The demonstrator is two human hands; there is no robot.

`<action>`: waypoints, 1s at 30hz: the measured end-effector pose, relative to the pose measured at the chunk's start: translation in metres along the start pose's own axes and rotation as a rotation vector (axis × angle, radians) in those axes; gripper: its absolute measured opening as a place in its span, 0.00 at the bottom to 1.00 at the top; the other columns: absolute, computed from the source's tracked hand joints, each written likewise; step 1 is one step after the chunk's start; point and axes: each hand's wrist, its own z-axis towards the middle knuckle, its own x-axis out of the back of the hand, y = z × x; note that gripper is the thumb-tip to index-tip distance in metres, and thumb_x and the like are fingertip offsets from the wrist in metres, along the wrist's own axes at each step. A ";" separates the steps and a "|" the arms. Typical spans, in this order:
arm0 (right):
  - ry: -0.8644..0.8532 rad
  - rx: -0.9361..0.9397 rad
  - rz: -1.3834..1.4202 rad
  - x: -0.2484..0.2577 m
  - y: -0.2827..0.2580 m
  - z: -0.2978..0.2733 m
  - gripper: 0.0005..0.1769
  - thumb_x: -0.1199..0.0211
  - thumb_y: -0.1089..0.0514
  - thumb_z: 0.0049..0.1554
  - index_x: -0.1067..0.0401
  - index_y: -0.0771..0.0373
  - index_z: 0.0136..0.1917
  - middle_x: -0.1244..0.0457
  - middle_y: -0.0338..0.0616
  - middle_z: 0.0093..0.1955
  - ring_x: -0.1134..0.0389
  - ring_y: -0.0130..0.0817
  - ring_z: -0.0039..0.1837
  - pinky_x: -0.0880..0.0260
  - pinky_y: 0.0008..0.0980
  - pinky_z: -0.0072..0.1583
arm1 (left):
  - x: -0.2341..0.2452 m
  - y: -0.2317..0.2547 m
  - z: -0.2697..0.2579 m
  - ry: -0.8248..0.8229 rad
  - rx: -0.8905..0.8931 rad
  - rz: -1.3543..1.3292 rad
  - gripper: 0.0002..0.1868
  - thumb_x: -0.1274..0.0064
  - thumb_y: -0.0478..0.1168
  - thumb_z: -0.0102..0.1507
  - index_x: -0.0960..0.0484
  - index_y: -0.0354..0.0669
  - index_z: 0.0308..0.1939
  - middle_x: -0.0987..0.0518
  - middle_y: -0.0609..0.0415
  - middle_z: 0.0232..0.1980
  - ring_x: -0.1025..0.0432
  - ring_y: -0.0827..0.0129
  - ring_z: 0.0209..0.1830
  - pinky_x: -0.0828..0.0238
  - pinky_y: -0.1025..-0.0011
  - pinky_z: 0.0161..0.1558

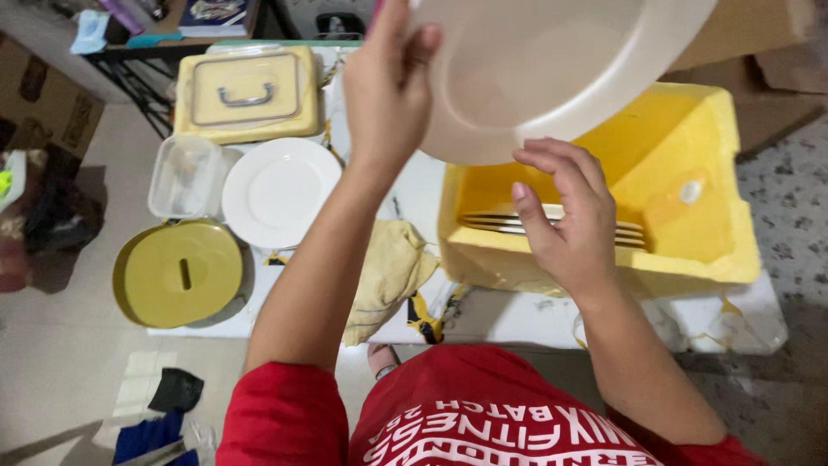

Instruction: The person wipes the table with a cloth, opens a yellow foam storage box, and removes plates, bowls, lids and plastic containers from it, placing them on the table. They then lift the empty foam box aside and pack the dishes, containers and other kitchenware into an open cardboard box, arranging items inside it.

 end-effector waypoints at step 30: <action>-0.457 -0.939 0.635 -0.444 0.056 -0.019 0.39 0.37 0.60 0.56 0.46 0.53 0.78 0.44 0.49 0.75 0.41 0.39 0.73 0.39 0.41 0.69 | 0.206 -0.390 -0.222 0.726 1.409 -0.556 0.19 0.56 0.36 0.67 0.31 0.43 0.63 0.24 0.48 0.54 0.26 0.62 0.46 0.26 0.58 0.42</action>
